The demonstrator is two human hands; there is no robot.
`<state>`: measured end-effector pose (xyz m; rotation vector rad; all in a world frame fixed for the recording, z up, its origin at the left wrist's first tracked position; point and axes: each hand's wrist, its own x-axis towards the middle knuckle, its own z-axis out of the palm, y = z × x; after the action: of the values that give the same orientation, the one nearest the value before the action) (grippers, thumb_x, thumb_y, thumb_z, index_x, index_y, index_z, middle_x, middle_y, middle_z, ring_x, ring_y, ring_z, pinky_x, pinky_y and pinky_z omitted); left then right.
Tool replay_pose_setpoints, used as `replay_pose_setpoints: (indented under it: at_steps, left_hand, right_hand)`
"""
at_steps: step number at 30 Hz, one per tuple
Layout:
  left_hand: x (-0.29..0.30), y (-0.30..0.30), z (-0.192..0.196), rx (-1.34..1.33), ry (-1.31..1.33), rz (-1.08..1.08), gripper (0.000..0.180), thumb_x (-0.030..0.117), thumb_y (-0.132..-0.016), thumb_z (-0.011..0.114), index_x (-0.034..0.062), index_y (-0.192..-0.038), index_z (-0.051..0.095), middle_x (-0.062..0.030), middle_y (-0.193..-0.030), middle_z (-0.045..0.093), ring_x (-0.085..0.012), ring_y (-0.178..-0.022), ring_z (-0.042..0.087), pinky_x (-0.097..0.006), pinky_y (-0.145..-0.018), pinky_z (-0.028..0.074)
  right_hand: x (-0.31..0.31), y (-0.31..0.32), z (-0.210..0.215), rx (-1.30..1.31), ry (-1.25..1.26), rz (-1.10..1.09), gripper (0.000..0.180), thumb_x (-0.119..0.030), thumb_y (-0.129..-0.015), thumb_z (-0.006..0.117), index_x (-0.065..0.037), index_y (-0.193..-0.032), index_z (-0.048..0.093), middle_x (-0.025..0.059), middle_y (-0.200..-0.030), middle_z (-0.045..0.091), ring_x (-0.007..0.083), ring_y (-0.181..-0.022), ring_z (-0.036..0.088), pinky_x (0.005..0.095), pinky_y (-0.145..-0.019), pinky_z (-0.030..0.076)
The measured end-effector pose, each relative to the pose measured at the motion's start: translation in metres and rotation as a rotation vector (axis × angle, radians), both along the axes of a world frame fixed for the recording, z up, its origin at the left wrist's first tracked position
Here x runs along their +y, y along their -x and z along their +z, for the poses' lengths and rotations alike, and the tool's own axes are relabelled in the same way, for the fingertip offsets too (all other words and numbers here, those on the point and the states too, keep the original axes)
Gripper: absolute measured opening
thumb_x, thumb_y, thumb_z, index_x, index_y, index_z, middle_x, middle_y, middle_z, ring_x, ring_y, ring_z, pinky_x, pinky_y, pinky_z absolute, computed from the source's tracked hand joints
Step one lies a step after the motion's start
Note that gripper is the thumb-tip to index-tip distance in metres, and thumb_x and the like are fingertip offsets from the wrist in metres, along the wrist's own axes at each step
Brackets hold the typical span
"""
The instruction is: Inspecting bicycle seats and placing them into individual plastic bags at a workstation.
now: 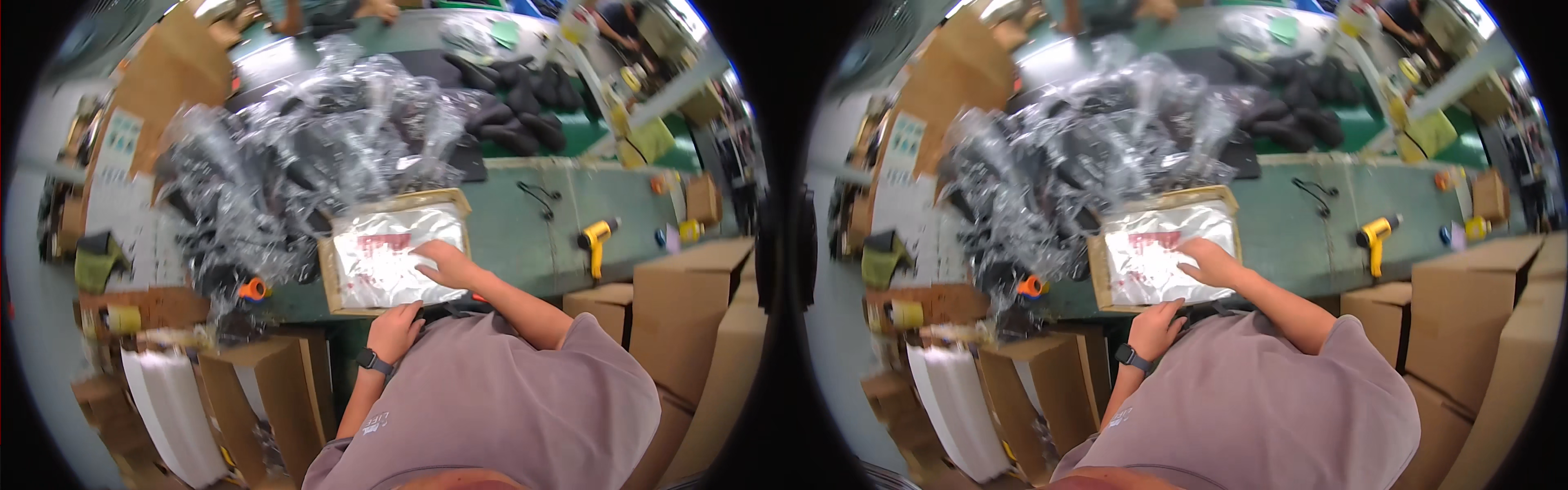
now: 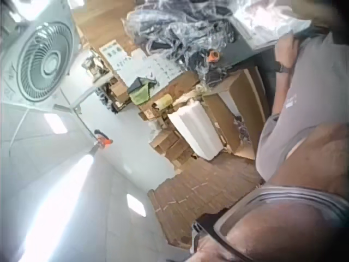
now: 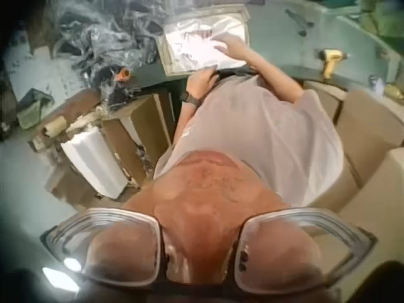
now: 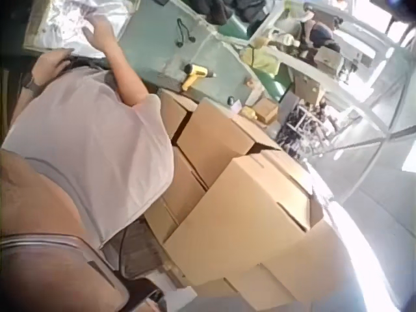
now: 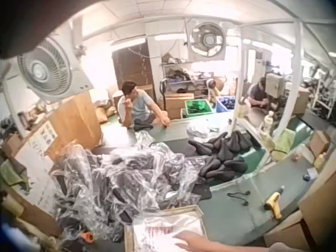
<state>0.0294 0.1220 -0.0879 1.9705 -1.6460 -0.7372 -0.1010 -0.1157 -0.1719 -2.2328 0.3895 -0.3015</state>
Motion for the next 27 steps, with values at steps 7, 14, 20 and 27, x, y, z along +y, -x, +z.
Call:
replay_pose_setpoints:
  at_steps: [7,14,20,27]
  left_hand:
    - [-0.125,0.061,-0.045,-0.141,-0.336,-0.274,0.058,0.027,-0.098,0.081,0.0039,-0.149,0.064,-0.022,-0.127,0.076,-0.0437,-0.115,0.073,-0.052,-0.098,0.059]
    - [-0.219,0.165,-0.057,-0.039,-0.34,-0.273,0.06,0.028,-0.1,0.08,0.0036,-0.152,0.061,-0.0242,-0.129,0.075,-0.0446,-0.119,0.071,-0.051,-0.101,0.058]
    - [-0.246,0.207,-0.053,0.016,-0.392,-0.095,0.061,0.027,-0.101,0.079,0.0032,-0.154,0.06,-0.0255,-0.125,0.075,-0.046,-0.114,0.072,-0.053,-0.097,0.059]
    - [-0.283,0.211,-0.084,0.32,-0.481,0.149,0.057,0.031,-0.108,0.075,0.0022,-0.154,0.06,-0.0212,-0.135,0.077,-0.0389,-0.123,0.074,-0.05,-0.104,0.06]
  right_hand:
    - [-0.12,0.245,-0.161,0.429,-0.363,-0.717,0.06,-0.033,-0.093,0.085,0.002,-0.14,0.074,0.0233,-0.118,0.082,0.037,-0.108,0.08,0.0465,-0.097,0.063]
    - [-0.33,0.222,-0.183,-0.106,-1.327,-0.949,0.063,-0.034,-0.105,0.08,-0.005,-0.157,0.059,0.0242,-0.151,0.068,0.0408,-0.135,0.069,0.053,-0.107,0.062]
    - [-0.491,0.099,-0.256,-0.517,-1.987,-1.253,0.092,-0.04,-0.096,0.091,-0.004,-0.167,0.043,0.0256,-0.166,0.053,0.0456,-0.155,0.048,0.0612,-0.127,0.043]
    - [-0.469,0.084,-0.228,-0.631,-1.793,-1.293,0.05,-0.035,-0.099,0.088,-0.007,-0.134,0.066,0.0133,-0.132,0.07,0.033,-0.117,0.071,0.0524,-0.094,0.064]
